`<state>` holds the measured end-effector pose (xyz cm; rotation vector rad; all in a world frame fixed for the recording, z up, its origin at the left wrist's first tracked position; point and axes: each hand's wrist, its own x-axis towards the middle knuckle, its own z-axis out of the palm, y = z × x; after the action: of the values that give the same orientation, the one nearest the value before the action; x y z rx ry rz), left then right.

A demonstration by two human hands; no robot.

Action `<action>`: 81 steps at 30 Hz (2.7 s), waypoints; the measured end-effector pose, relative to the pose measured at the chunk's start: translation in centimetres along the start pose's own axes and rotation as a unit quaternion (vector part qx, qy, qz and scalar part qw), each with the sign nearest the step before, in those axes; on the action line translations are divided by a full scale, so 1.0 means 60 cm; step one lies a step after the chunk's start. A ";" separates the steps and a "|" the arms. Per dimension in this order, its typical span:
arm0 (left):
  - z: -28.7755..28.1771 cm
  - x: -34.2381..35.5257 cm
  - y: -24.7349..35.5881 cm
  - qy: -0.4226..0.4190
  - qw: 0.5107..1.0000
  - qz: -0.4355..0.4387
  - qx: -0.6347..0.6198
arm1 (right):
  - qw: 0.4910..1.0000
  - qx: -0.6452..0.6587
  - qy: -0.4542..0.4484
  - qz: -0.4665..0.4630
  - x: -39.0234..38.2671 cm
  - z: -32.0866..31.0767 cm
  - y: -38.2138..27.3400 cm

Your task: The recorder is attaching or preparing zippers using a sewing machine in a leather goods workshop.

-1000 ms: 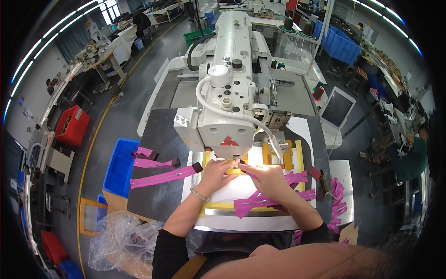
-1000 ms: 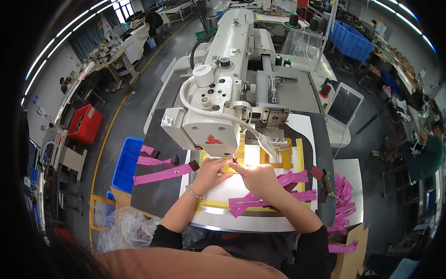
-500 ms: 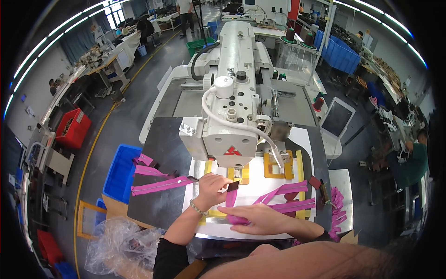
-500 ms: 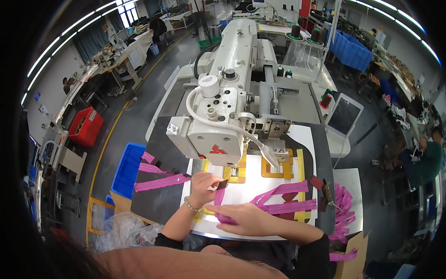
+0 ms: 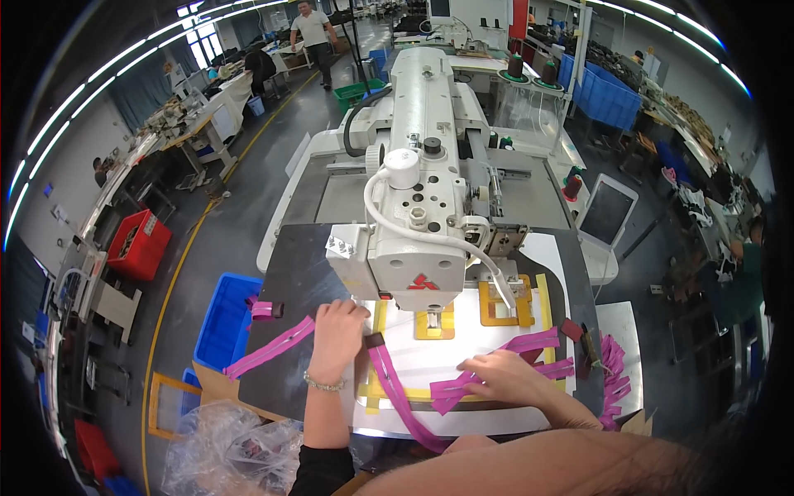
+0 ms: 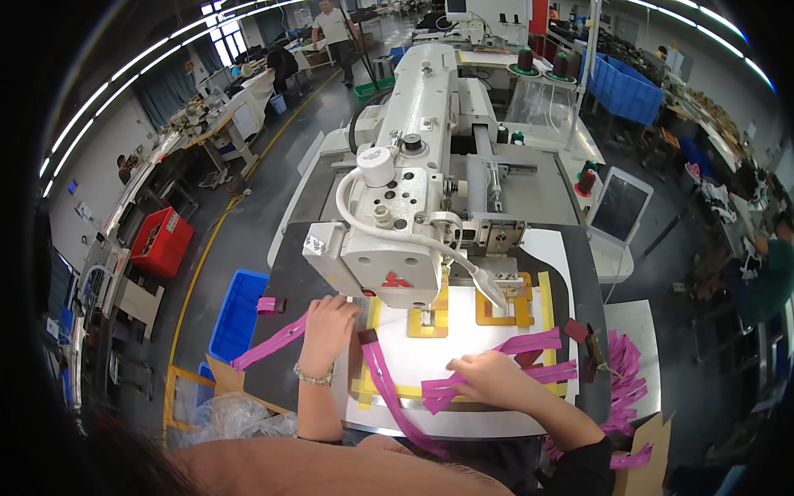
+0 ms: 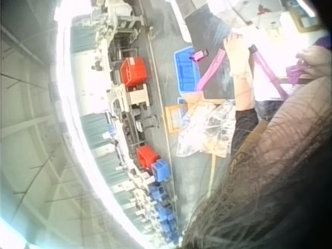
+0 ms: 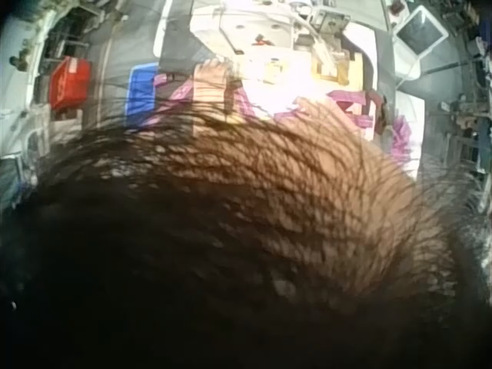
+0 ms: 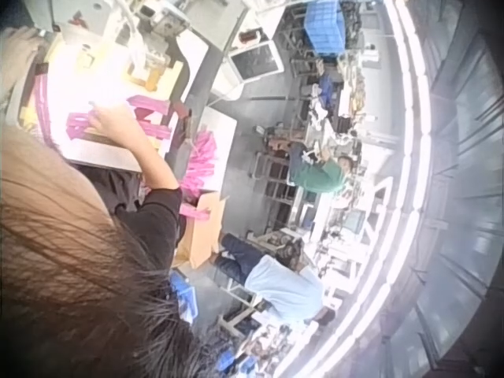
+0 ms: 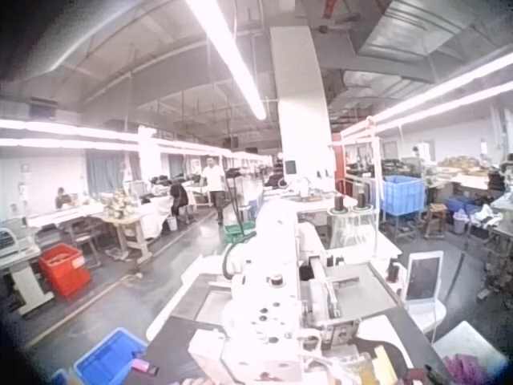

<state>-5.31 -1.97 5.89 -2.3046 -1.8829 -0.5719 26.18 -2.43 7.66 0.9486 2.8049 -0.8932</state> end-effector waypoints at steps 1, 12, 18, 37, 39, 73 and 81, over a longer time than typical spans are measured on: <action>-0.003 0.000 0.013 -0.002 1.000 0.000 -0.001 | 0.997 -0.005 0.077 0.015 -0.002 0.001 0.012; 0.059 -0.006 0.116 -0.270 0.889 0.248 -0.275 | 0.984 0.027 0.174 0.032 0.011 0.006 0.094; 0.052 -0.002 0.101 -0.365 0.855 0.224 -0.293 | 0.994 0.048 0.099 0.019 -0.016 -0.008 0.108; 0.003 -0.025 0.013 -0.242 0.965 -0.094 -0.036 | 0.879 -0.078 0.234 0.408 -0.159 -0.036 0.214; 0.000 -0.028 0.014 -0.250 0.963 -0.094 -0.043 | 0.883 -0.050 0.236 0.403 -0.161 -0.032 0.223; 0.102 -0.032 0.138 0.059 0.879 0.298 -0.368 | 0.713 0.675 0.155 0.108 0.034 0.060 0.051; 0.102 -0.034 0.141 -0.010 0.871 0.201 -0.448 | 0.761 0.599 0.238 0.075 0.036 0.076 0.047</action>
<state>3.82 -3.79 0.80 -3.0889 -1.1545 -1.6058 25.39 -1.91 1.94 1.5971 2.0774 -2.8572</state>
